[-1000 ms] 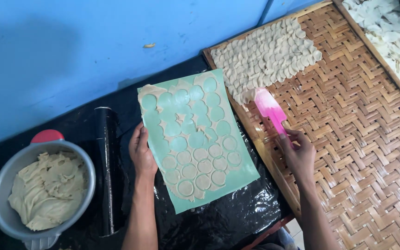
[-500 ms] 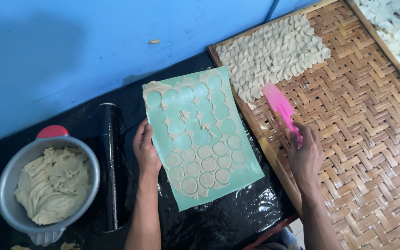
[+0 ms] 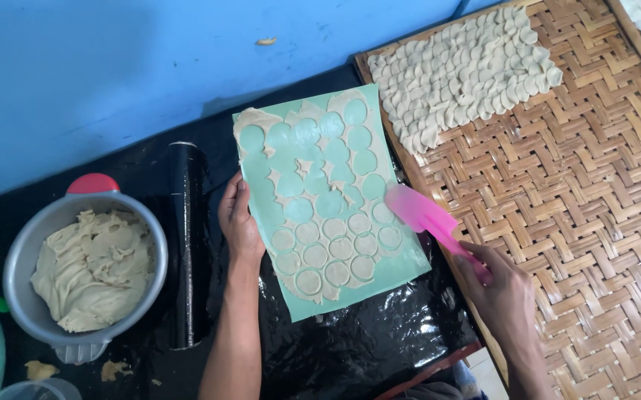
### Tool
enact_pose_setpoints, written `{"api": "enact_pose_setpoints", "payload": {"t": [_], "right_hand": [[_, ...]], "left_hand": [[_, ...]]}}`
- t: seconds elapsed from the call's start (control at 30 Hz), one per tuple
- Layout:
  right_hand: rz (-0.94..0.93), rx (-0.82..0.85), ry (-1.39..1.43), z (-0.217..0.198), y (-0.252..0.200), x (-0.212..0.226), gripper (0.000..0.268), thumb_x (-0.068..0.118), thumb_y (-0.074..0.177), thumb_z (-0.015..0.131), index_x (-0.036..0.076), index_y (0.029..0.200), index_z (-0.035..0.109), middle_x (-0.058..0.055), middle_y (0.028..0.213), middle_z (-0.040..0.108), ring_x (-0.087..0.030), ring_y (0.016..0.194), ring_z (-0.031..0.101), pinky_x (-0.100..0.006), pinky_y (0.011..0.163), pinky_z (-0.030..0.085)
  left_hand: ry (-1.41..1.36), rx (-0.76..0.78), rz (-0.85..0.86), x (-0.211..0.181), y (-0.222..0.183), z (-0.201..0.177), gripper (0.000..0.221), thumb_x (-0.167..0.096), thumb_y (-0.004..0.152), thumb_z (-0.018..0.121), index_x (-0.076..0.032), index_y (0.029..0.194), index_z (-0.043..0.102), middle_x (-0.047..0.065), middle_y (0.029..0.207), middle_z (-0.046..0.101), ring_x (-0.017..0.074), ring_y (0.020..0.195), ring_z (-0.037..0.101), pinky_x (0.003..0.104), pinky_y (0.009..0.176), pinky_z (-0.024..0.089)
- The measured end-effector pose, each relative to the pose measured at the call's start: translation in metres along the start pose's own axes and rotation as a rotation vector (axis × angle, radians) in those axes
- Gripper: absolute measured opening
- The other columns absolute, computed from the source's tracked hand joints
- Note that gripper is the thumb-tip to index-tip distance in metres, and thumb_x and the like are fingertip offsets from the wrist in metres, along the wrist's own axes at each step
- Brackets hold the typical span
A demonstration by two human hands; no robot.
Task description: The person scrapes dough off a stencil using a spatula and سپس uses a rolling pin to flatten a lump of dough on a workspace.
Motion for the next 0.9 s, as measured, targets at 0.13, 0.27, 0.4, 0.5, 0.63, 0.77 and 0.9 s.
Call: {"api": "enact_pose_setpoints", "payload": {"t": [0.13, 0.27, 0.4, 0.5, 0.63, 0.77, 0.9], "right_hand": [[-0.018, -0.008, -0.007, 0.005, -0.007, -0.019, 0.029, 0.03, 0.093, 0.072, 0.012, 0.116, 0.076, -0.007, 0.098, 0.079, -0.018, 0.07, 0.076, -0.034, 0.058, 0.061], [0.031, 0.008, 0.01, 0.004, -0.007, -0.014, 0.03, 0.031, 0.091, 0.073, 0.014, 0.116, 0.077, -0.008, 0.096, 0.079, -0.02, 0.072, 0.076, -0.036, 0.062, 0.06], [0.113, 0.057, 0.062, 0.004, -0.005, -0.014, 0.032, 0.031, 0.092, 0.073, 0.015, 0.119, 0.077, -0.013, 0.089, 0.078, -0.022, 0.076, 0.077, -0.038, 0.066, 0.059], [0.134, 0.099, 0.094, 0.014, -0.003, -0.027, 0.032, 0.032, 0.092, 0.073, 0.012, 0.117, 0.076, -0.014, 0.086, 0.079, -0.023, 0.077, 0.078, -0.038, 0.069, 0.06], [0.194, 0.182, 0.132, 0.022, 0.001, -0.039, 0.035, 0.032, 0.09, 0.074, 0.013, 0.12, 0.075, -0.013, 0.082, 0.079, -0.02, 0.075, 0.077, -0.036, 0.069, 0.06], [0.291, 0.251, 0.347, 0.033, 0.0, -0.055, 0.037, 0.032, 0.089, 0.074, 0.011, 0.119, 0.076, -0.008, 0.082, 0.079, -0.014, 0.073, 0.072, -0.031, 0.065, 0.057], [0.269, 0.289, 0.497, 0.039, 0.003, -0.06, 0.036, 0.03, 0.091, 0.073, 0.006, 0.117, 0.076, -0.004, 0.084, 0.078, -0.01, 0.067, 0.064, -0.027, 0.059, 0.05]], "left_hand": [[0.007, 0.012, -0.005, 0.001, 0.0, 0.0, 0.034, -0.015, 0.111, 0.051, 0.004, 0.137, 0.06, 0.011, 0.127, 0.068, 0.0164, 0.113, 0.065, 0.031, 0.099, 0.052], [0.009, 0.004, -0.011, 0.0, -0.001, 0.002, 0.035, -0.016, 0.11, 0.051, 0.003, 0.138, 0.059, 0.011, 0.127, 0.068, 0.0166, 0.113, 0.066, 0.031, 0.099, 0.053], [0.019, 0.005, -0.008, -0.001, -0.002, 0.003, 0.035, -0.016, 0.11, 0.051, 0.004, 0.138, 0.059, 0.012, 0.128, 0.068, 0.0172, 0.113, 0.067, 0.031, 0.098, 0.054], [0.003, 0.038, 0.017, -0.001, -0.002, 0.002, 0.035, -0.016, 0.111, 0.051, 0.004, 0.139, 0.059, 0.012, 0.128, 0.068, 0.0174, 0.114, 0.066, 0.031, 0.099, 0.054], [0.026, 0.016, 0.0, -0.005, -0.002, 0.008, 0.035, -0.015, 0.11, 0.05, 0.004, 0.139, 0.058, 0.012, 0.129, 0.068, 0.0176, 0.115, 0.066, 0.031, 0.099, 0.054], [0.025, 0.006, -0.009, -0.003, -0.002, 0.005, 0.036, -0.015, 0.11, 0.05, 0.004, 0.139, 0.058, 0.012, 0.129, 0.068, 0.0177, 0.115, 0.066, 0.032, 0.099, 0.054], [0.041, 0.014, -0.002, -0.006, -0.003, 0.009, 0.036, -0.016, 0.11, 0.05, 0.004, 0.139, 0.058, 0.012, 0.129, 0.067, 0.0176, 0.116, 0.066, 0.032, 0.1, 0.053]]}}
Point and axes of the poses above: each hand's wrist, its own y-axis towards the middle knuckle, its own z-axis out of the palm, x = y × z, the point moved 6 cm from there along y, towards the middle knuckle
